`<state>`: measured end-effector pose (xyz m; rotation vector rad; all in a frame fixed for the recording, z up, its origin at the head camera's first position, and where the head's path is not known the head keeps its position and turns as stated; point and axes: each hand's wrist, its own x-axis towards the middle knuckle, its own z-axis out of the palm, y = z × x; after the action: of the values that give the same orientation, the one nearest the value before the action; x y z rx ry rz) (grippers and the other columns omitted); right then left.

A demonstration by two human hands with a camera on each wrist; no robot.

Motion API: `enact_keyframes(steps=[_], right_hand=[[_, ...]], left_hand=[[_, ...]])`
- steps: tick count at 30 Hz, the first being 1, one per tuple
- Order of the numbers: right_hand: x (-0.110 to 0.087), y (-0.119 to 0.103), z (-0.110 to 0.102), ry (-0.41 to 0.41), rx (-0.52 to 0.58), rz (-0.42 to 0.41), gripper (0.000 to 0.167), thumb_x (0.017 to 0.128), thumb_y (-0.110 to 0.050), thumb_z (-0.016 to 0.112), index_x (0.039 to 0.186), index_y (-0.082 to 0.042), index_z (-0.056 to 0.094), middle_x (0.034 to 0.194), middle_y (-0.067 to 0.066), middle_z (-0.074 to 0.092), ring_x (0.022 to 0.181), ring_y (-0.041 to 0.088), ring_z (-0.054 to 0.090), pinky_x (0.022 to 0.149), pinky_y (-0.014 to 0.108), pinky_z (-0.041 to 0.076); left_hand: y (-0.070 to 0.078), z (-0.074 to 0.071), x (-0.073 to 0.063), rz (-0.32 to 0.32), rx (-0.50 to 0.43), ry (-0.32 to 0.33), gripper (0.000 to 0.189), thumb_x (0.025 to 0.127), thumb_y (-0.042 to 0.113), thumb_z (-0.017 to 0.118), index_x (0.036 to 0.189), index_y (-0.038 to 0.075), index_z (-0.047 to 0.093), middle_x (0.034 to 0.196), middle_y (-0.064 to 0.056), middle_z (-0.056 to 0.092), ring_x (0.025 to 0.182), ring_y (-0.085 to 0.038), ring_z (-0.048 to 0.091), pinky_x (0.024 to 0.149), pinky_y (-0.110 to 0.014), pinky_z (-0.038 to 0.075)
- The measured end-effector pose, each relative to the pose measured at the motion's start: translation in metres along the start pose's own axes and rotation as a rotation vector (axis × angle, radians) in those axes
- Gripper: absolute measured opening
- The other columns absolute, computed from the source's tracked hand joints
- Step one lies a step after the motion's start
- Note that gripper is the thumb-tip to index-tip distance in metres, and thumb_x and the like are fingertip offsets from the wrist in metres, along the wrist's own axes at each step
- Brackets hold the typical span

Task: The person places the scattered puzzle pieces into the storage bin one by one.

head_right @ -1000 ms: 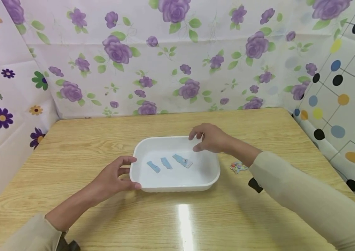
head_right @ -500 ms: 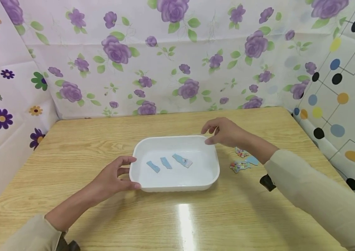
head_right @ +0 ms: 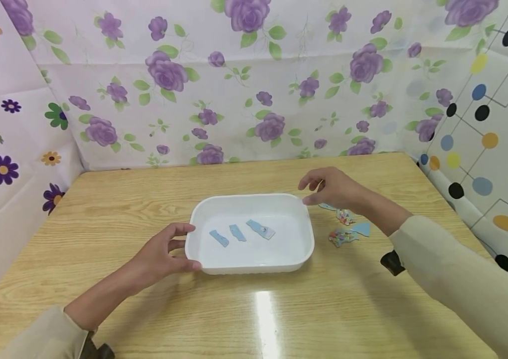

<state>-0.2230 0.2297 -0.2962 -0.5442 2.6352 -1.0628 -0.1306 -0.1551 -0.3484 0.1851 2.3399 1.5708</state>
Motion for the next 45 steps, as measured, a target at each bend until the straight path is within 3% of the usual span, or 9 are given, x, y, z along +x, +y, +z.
enact_keyframes(steps=[11, 19, 29, 45], right_hand=[[-0.01, 0.019, -0.008, 0.013, 0.007, 0.041, 0.032, 0.09, -0.021, 0.07, 0.118, -0.007, 0.063, 0.113, 0.015, 0.055, 0.093, 0.026, 0.053, 0.077, 0.038, 0.049], [-0.019, 0.037, -0.016, -0.006, 0.006, 0.095, 0.034, 0.091, -0.019, 0.068, 0.121, -0.006, 0.06, 0.112, 0.017, 0.053, 0.089, 0.025, 0.054, 0.07, 0.036, 0.05], [-0.034, 0.055, -0.025, -0.012, -0.014, 0.149, 0.037, 0.091, -0.018, 0.068, 0.124, -0.005, 0.058, 0.118, 0.022, 0.052, 0.095, 0.028, 0.054, 0.074, 0.039, 0.051], [-0.032, 0.074, -0.026, -0.02, -0.019, 0.164, 0.047, 0.09, -0.019, 0.069, 0.131, -0.002, 0.052, 0.122, 0.025, 0.048, 0.101, 0.031, 0.052, 0.076, 0.041, 0.05]], left_hand=[[-0.001, 0.001, 0.001, -0.008, 0.018, 0.009, 0.084, 0.069, 0.016, 0.088, 0.137, 0.005, 0.039, 0.139, -0.014, 0.041, 0.125, -0.035, 0.049, 0.086, -0.036, 0.054], [0.001, 0.001, 0.0, -0.009, 0.015, -0.001, 0.084, 0.071, 0.015, 0.087, 0.138, 0.004, 0.038, 0.14, -0.015, 0.04, 0.124, -0.036, 0.049, 0.086, -0.036, 0.054], [0.002, 0.001, 0.0, -0.011, 0.028, 0.003, 0.085, 0.07, 0.017, 0.087, 0.138, 0.004, 0.038, 0.141, -0.016, 0.039, 0.126, -0.037, 0.048, 0.087, -0.036, 0.053], [0.0, 0.001, 0.0, -0.002, 0.008, -0.005, 0.085, 0.07, 0.017, 0.088, 0.138, 0.004, 0.038, 0.139, -0.016, 0.04, 0.124, -0.035, 0.049, 0.086, -0.035, 0.054]])
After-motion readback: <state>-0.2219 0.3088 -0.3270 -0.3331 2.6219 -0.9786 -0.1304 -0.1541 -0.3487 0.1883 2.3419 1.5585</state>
